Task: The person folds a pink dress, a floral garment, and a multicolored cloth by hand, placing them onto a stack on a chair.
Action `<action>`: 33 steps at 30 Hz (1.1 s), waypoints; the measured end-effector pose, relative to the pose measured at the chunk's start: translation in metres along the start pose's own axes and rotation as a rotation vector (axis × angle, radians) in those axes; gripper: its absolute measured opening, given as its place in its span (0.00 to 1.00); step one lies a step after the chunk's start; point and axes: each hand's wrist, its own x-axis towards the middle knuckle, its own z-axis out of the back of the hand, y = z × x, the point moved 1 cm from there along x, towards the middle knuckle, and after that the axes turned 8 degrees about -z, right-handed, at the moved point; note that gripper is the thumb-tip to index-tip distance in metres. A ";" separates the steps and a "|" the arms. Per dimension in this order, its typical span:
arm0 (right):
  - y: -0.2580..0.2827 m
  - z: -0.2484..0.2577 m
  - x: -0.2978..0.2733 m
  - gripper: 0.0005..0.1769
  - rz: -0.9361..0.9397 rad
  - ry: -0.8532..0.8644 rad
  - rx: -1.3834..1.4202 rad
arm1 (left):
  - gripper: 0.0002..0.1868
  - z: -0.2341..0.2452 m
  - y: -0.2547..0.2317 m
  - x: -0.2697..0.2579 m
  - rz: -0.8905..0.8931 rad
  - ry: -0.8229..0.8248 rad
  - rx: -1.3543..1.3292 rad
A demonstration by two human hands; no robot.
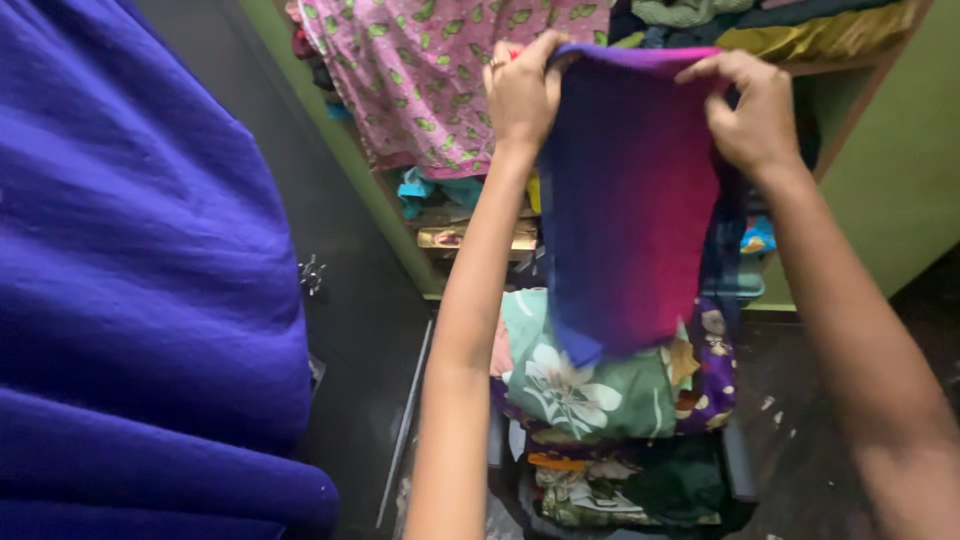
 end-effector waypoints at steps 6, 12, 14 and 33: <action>0.045 0.011 0.001 0.20 0.014 -0.049 0.006 | 0.09 0.066 -0.015 0.023 -0.221 -0.067 -0.198; 0.048 0.006 -0.080 0.19 -0.086 0.202 0.126 | 0.17 0.134 -0.029 -0.074 -0.285 0.130 -0.308; 0.033 -0.008 -0.128 0.21 -0.199 0.398 0.208 | 0.18 0.143 -0.031 -0.142 -0.218 0.226 -0.321; 0.036 -0.087 -0.456 0.20 -0.610 0.131 -0.091 | 0.15 0.168 -0.165 -0.448 0.635 0.270 0.040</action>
